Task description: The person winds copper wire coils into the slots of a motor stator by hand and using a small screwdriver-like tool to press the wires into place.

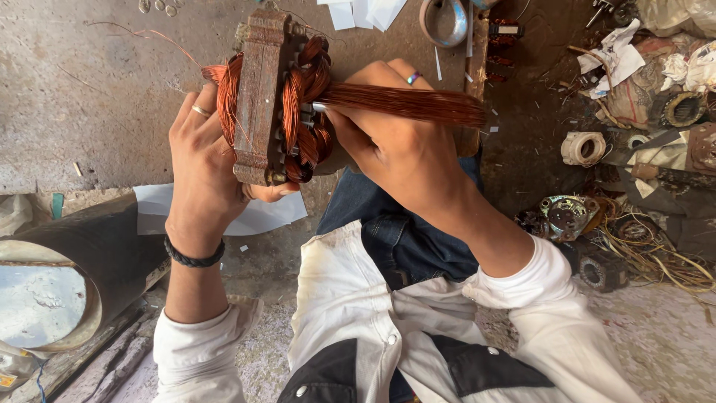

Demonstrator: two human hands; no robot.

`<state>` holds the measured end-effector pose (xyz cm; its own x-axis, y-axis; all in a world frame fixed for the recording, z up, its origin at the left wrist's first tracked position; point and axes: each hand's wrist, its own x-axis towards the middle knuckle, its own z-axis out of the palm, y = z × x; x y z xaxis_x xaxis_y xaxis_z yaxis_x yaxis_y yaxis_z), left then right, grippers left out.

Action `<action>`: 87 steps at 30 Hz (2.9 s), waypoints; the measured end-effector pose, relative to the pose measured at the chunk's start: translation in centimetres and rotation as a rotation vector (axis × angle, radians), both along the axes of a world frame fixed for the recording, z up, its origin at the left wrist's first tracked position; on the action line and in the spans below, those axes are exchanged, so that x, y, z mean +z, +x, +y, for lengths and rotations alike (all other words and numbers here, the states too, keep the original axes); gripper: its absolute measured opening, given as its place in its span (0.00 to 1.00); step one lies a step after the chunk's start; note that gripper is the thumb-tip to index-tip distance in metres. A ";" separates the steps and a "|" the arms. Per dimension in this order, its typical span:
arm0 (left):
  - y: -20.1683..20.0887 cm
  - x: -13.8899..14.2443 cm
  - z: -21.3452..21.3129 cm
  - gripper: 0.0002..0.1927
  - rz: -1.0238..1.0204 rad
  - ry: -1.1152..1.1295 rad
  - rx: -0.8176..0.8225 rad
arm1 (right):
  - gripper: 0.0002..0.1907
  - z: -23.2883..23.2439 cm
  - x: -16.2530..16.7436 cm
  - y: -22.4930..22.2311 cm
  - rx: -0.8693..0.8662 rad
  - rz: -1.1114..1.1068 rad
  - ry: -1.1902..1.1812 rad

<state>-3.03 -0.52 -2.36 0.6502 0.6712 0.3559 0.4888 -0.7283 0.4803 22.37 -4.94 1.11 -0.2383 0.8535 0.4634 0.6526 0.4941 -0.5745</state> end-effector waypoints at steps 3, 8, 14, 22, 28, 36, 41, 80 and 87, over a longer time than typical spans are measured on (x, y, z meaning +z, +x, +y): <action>0.1 0.0 0.0 0.36 0.003 0.009 0.002 | 0.06 0.2 -0.2 -0.1 -0.006 -0.024 -0.002; 0.2 -0.1 0.0 0.39 -0.004 0.026 0.008 | 0.05 0.0 -0.5 -0.2 -0.029 -0.050 0.013; 0.3 -0.2 0.0 0.38 -0.005 0.056 0.002 | 0.06 -0.1 -0.7 0.0 -0.030 -0.089 0.035; 0.8 0.1 -0.2 0.38 -0.003 0.075 0.015 | 0.06 0.1 -1.6 -0.4 -0.034 -0.011 0.049; 1.5 0.9 -0.3 0.37 -0.001 0.103 0.046 | 0.06 -0.4 -1.9 0.3 -0.011 -0.007 0.027; 1.6 0.7 -0.5 0.36 -0.017 0.093 0.033 | 0.05 0.0 -1.7 0.1 0.001 -0.046 0.015; 1.5 0.3 -0.2 0.38 -0.038 0.106 0.021 | 0.06 -0.4 -1.6 0.0 -0.022 -0.072 0.023; 0.0 0.2 -1.4 0.37 -0.138 -0.323 0.039 | 0.11 0.3 -2.9 -0.8 -0.224 0.085 -0.060; 0.0 0.2 -1.1 0.36 -0.079 -0.308 0.065 | 0.12 0.6 -2.5 -1.1 -0.225 0.044 -0.067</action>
<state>-3.02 -1.65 -2.18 0.5810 0.7944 0.1771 0.4823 -0.5113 0.7113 21.26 -4.39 -1.42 -0.0188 0.9121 0.4095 0.7154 0.2984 -0.6318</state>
